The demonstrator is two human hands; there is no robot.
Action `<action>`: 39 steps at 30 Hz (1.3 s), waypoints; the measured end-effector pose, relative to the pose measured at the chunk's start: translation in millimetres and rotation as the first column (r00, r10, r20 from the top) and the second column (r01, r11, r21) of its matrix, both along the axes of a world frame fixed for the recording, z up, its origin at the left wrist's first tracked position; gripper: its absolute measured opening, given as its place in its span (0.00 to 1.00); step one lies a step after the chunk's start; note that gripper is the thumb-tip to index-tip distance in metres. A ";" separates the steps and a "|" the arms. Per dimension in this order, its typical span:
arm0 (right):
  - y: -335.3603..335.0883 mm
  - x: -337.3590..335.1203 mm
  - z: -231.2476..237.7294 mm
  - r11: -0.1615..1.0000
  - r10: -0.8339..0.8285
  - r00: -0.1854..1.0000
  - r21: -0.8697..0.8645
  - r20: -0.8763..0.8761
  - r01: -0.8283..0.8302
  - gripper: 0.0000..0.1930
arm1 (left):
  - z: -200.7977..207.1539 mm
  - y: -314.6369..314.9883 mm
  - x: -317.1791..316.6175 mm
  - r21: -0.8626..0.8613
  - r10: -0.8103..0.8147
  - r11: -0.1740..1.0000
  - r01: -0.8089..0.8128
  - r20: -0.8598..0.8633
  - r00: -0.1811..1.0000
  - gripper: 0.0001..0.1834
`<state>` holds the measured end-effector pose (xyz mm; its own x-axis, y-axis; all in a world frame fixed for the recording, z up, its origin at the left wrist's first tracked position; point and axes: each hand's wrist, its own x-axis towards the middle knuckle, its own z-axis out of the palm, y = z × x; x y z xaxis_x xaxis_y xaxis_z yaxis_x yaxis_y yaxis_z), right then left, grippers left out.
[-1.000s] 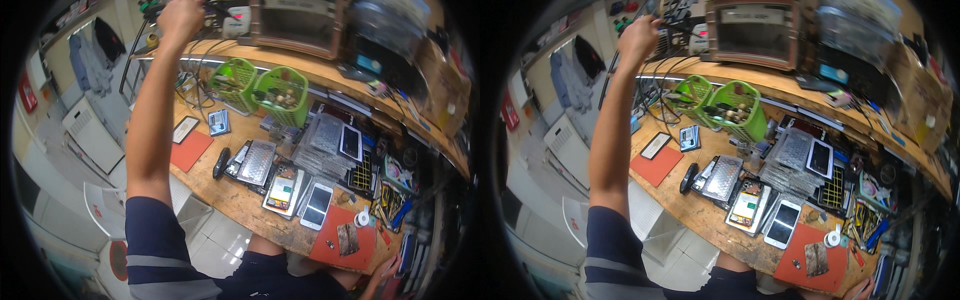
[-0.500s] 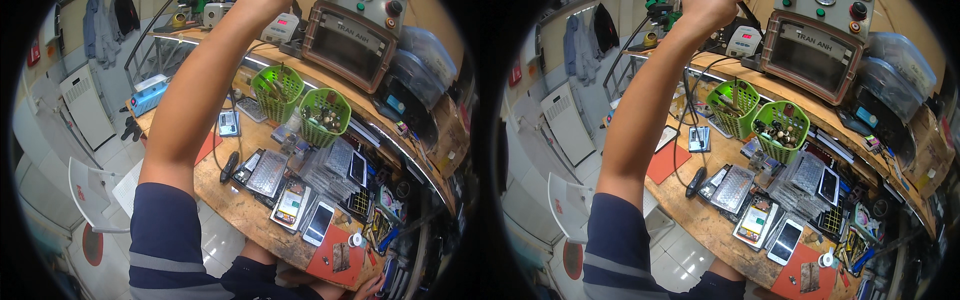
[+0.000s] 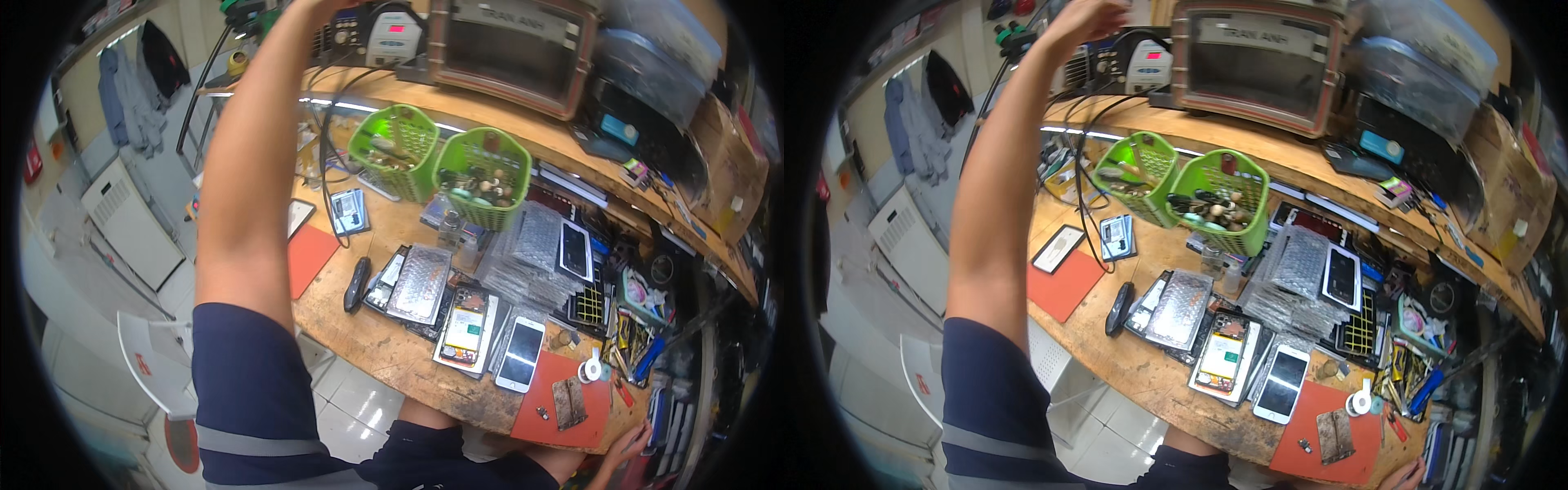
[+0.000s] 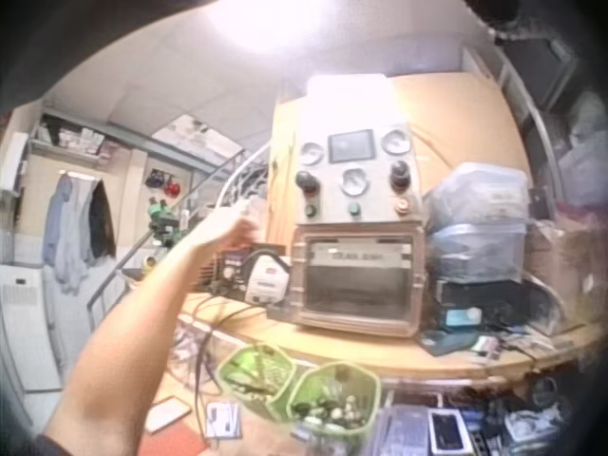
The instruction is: The person solders a small electronic component on a red mat using a soldering iron and solder wire, then switches to a hot air gun to reflow solder on the same component. The person uses tweezers to hold the component and applies flux from a small container.
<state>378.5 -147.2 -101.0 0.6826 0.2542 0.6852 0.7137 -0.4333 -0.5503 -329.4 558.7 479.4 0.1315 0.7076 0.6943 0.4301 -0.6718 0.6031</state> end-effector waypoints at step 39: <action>9.0 -39.9 19.0 0.990 -0.095 0.987 0.093 -0.133 0.108 0.13 | -107.8 20.5 -173.4 0.331 0.695 0.661 -0.673 -0.608 0.383 0.30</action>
<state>338.7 -138.1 -82.0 0.7848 0.1137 0.6092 0.5900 -0.4380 -0.6783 -502.8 579.2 371.5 0.0128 0.7551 0.6555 0.9985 0.0255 -0.0489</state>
